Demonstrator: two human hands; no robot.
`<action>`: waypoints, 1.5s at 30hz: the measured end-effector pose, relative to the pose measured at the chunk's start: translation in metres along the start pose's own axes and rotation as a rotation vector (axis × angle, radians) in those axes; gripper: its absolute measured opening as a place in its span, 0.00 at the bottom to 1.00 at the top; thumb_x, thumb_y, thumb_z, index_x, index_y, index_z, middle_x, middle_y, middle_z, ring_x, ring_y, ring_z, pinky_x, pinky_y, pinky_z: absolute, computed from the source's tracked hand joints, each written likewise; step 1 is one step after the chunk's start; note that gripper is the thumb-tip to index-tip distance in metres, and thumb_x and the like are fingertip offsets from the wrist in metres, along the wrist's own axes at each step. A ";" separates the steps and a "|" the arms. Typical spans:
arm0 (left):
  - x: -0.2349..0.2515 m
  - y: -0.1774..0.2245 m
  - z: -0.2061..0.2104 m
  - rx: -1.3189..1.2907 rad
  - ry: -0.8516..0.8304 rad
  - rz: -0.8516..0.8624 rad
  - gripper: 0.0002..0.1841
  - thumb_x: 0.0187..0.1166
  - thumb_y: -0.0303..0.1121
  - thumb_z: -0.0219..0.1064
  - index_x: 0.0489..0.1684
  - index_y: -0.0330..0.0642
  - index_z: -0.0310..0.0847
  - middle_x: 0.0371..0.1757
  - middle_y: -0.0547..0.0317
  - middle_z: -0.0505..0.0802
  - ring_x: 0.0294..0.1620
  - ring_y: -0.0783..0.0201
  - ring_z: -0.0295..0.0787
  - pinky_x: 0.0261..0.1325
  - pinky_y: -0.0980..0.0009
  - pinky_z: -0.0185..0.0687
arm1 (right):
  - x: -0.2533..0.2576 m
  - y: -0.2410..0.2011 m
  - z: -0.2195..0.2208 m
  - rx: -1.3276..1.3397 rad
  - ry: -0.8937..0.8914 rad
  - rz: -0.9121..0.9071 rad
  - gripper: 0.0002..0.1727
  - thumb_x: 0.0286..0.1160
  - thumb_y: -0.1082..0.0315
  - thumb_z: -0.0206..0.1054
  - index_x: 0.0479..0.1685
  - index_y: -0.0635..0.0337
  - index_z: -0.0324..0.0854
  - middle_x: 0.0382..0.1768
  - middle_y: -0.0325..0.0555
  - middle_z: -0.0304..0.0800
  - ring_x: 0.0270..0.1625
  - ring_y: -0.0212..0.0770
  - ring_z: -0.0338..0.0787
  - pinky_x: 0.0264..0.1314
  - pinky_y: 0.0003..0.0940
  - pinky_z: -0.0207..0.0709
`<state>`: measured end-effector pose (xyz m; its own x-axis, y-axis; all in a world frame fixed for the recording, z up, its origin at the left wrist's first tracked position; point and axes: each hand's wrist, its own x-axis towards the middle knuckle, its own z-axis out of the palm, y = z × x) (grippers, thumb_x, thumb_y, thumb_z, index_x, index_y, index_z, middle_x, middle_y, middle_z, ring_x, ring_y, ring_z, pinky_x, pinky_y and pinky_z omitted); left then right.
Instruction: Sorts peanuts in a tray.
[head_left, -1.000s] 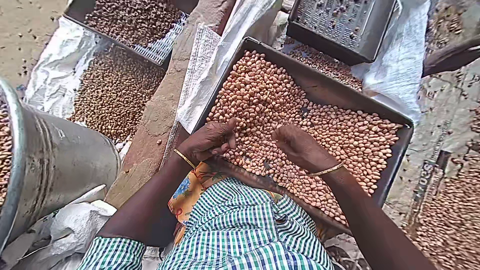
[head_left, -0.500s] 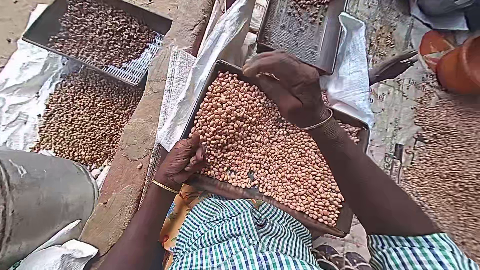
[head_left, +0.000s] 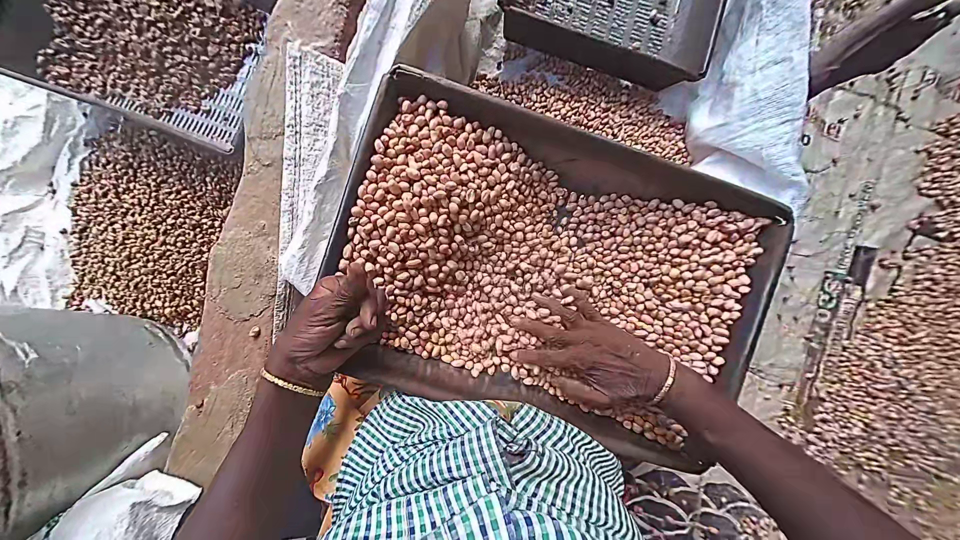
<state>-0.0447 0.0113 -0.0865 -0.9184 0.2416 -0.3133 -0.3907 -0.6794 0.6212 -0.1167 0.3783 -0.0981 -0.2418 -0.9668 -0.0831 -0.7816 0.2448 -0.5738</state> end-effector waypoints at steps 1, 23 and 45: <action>0.000 0.000 -0.001 0.017 -0.022 0.005 0.23 0.82 0.52 0.64 0.18 0.50 0.90 0.13 0.76 0.84 0.12 0.86 0.74 0.17 0.91 0.67 | -0.018 -0.007 -0.007 0.052 0.037 0.050 0.25 0.81 0.54 0.50 0.65 0.41 0.90 0.78 0.52 0.81 0.86 0.69 0.68 0.80 0.81 0.47; -0.002 0.001 -0.001 0.112 0.063 0.007 0.29 0.92 0.51 0.50 0.17 0.52 0.85 0.10 0.76 0.81 0.09 0.85 0.71 0.14 0.90 0.66 | -0.003 -0.040 0.008 -0.059 0.619 0.678 0.11 0.75 0.78 0.66 0.48 0.75 0.91 0.60 0.66 0.91 0.63 0.60 0.92 0.68 0.43 0.83; 0.000 0.001 0.003 0.104 0.090 0.029 0.29 0.92 0.50 0.49 0.16 0.49 0.85 0.08 0.74 0.78 0.06 0.82 0.69 0.12 0.87 0.67 | 0.041 -0.039 0.001 -0.212 0.354 0.686 0.05 0.70 0.78 0.70 0.38 0.71 0.89 0.33 0.61 0.86 0.33 0.57 0.88 0.33 0.48 0.78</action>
<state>-0.0448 0.0123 -0.0840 -0.9218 0.1568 -0.3546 -0.3729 -0.6088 0.7002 -0.0954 0.3289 -0.0795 -0.8488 -0.5231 -0.0774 -0.4761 0.8196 -0.3187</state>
